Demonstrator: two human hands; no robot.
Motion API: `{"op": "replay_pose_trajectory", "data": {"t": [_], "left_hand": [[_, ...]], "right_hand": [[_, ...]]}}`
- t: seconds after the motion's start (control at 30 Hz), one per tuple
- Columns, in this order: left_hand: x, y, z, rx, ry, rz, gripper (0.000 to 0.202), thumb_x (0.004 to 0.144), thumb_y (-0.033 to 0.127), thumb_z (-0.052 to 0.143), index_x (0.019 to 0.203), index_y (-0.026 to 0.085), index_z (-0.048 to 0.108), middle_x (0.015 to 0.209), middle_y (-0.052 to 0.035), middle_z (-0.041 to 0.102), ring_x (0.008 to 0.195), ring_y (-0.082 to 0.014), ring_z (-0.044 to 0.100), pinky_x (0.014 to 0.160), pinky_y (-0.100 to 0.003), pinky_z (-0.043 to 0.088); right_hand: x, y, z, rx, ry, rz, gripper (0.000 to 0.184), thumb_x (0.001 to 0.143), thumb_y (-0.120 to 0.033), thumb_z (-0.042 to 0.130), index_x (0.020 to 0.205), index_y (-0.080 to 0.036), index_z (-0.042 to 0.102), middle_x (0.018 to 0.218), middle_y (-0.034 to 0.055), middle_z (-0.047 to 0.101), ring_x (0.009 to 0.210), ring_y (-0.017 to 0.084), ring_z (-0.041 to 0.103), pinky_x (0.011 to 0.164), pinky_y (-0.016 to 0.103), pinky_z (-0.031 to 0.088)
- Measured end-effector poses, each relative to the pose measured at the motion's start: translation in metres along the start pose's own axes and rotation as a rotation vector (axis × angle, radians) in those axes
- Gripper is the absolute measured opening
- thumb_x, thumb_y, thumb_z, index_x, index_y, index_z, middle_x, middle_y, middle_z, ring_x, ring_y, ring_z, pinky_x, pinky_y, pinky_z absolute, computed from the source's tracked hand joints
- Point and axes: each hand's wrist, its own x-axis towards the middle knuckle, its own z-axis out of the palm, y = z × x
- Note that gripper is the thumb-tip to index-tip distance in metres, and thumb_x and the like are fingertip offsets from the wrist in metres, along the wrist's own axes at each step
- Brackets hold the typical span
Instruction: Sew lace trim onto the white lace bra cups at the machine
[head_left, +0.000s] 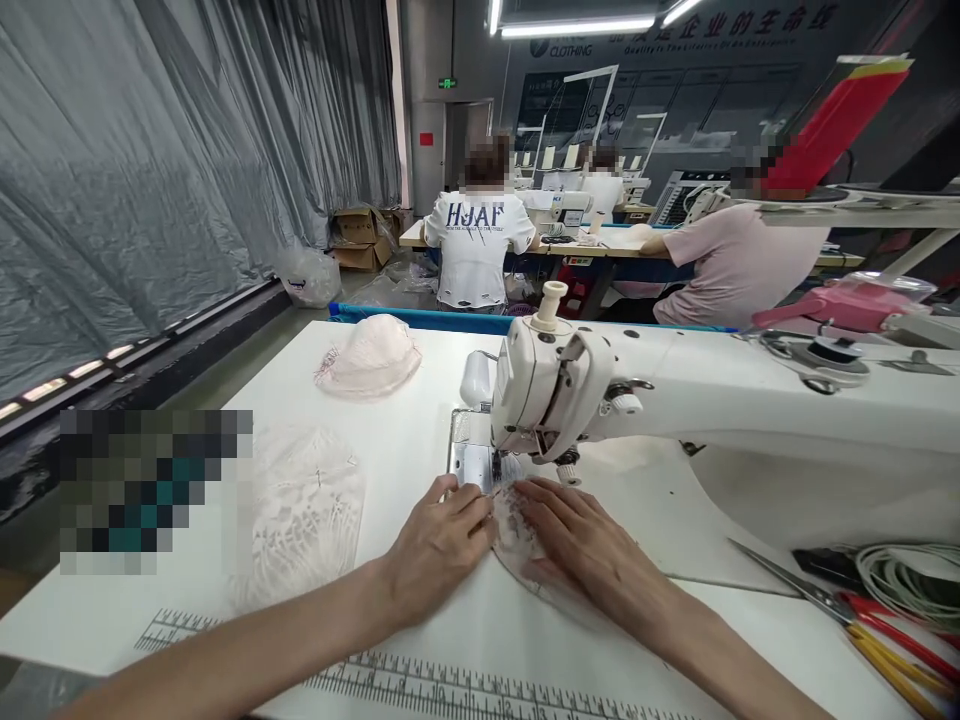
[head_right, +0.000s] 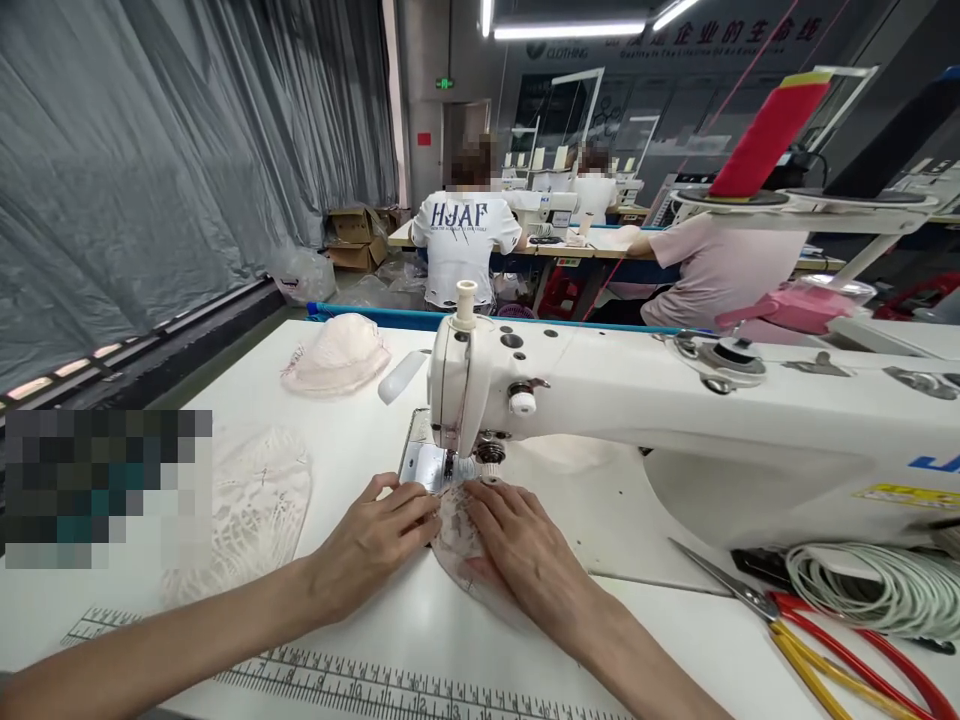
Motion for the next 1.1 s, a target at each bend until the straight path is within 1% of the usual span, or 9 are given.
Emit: {"op": "replay_pose_trajectory", "data": {"t": [0.23, 0.43, 0.57, 0.67, 0.8, 0.87, 0.93, 1.0, 1.1], "left_hand": [[0.015, -0.021, 0.012, 0.023, 0.013, -0.001, 0.02, 0.086, 0.002, 0.042, 0.098, 0.013, 0.053, 0.095, -0.0066, 0.063, 0.093, -0.0186, 0.055, 0.084, -0.037, 0.035], [0.016, -0.025, 0.017, 0.011, 0.014, -0.007, 0.022, 0.087, 0.002, 0.04, 0.102, 0.012, 0.053, 0.103, -0.0088, 0.062, 0.096, -0.0193, 0.054, 0.084, -0.037, 0.035], [0.012, -0.024, 0.019, 0.008, 0.05, 0.008, 0.022, 0.087, 0.001, 0.04, 0.1, 0.01, 0.055, 0.104, -0.0106, 0.063, 0.1, -0.0203, 0.053, 0.086, -0.039, 0.035], [0.01, -0.021, 0.019, -0.02, 0.085, 0.043, 0.02, 0.087, 0.0, 0.04, 0.094, 0.01, 0.056, 0.103, -0.0099, 0.063, 0.102, -0.0199, 0.053, 0.088, -0.038, 0.035], [0.011, -0.02, 0.017, -0.071, 0.085, 0.065, 0.02, 0.089, 0.003, 0.039, 0.097, 0.011, 0.056, 0.099, -0.0079, 0.064, 0.104, -0.0183, 0.053, 0.091, -0.037, 0.034], [0.012, -0.022, 0.018, -0.089, 0.08, 0.059, 0.02, 0.09, 0.005, 0.039, 0.1, 0.011, 0.055, 0.094, -0.0064, 0.064, 0.102, -0.0174, 0.054, 0.09, -0.037, 0.034], [0.013, -0.024, 0.021, -0.107, 0.107, 0.055, 0.02, 0.09, 0.005, 0.039, 0.099, 0.012, 0.055, 0.088, -0.005, 0.064, 0.098, -0.0168, 0.056, 0.089, -0.037, 0.034], [0.013, -0.026, 0.024, -0.127, 0.138, 0.056, 0.02, 0.089, 0.003, 0.038, 0.094, 0.012, 0.056, 0.084, -0.0045, 0.063, 0.094, -0.0161, 0.057, 0.089, -0.037, 0.035], [0.012, -0.027, 0.026, -0.161, 0.159, 0.042, 0.021, 0.088, 0.002, 0.037, 0.09, 0.012, 0.055, 0.088, -0.0057, 0.062, 0.091, -0.0146, 0.058, 0.088, -0.036, 0.035]], "right_hand": [[0.013, 0.03, 0.005, -0.001, 0.053, -0.059, 0.027, 0.092, -0.024, 0.042, 0.117, -0.016, 0.047, 0.112, 0.0128, 0.062, 0.094, 0.025, 0.061, 0.071, 0.04, 0.052], [0.018, 0.028, 0.002, -0.003, 0.104, -0.008, 0.026, 0.094, -0.031, 0.039, 0.113, -0.019, 0.053, 0.086, 0.0075, 0.066, 0.076, 0.023, 0.06, 0.066, 0.036, 0.05], [0.014, 0.021, -0.006, -0.001, 0.015, -0.036, 0.032, 0.095, -0.035, 0.036, 0.119, -0.022, 0.052, 0.107, 0.0114, 0.064, 0.081, 0.022, 0.061, 0.069, 0.037, 0.049], [0.009, 0.013, -0.011, 0.052, -0.032, -0.069, 0.034, 0.092, -0.044, 0.043, 0.116, -0.023, 0.056, 0.122, 0.0117, 0.058, 0.099, 0.024, 0.058, 0.078, 0.039, 0.048], [0.007, -0.004, -0.008, 0.081, 0.059, -0.137, 0.056, 0.081, -0.059, 0.052, 0.113, -0.013, 0.058, 0.113, 0.0145, 0.063, 0.103, 0.028, 0.057, 0.085, 0.044, 0.044], [0.008, -0.011, -0.004, 0.059, 0.103, -0.108, 0.043, 0.086, -0.047, 0.053, 0.109, -0.012, 0.059, 0.104, 0.0134, 0.066, 0.096, 0.027, 0.059, 0.082, 0.043, 0.045], [0.009, -0.014, 0.001, 0.001, 0.158, -0.073, 0.024, 0.091, -0.027, 0.048, 0.104, -0.012, 0.06, 0.098, 0.0123, 0.068, 0.09, 0.024, 0.061, 0.078, 0.041, 0.045], [0.009, -0.014, 0.005, -0.049, 0.223, -0.062, 0.024, 0.09, -0.012, 0.04, 0.099, -0.012, 0.061, 0.093, 0.0117, 0.068, 0.086, 0.022, 0.062, 0.076, 0.039, 0.045], [0.008, -0.011, 0.006, -0.045, 0.285, -0.08, 0.029, 0.089, -0.006, 0.034, 0.097, -0.014, 0.061, 0.095, 0.011, 0.069, 0.087, 0.02, 0.062, 0.075, 0.037, 0.045]]}}
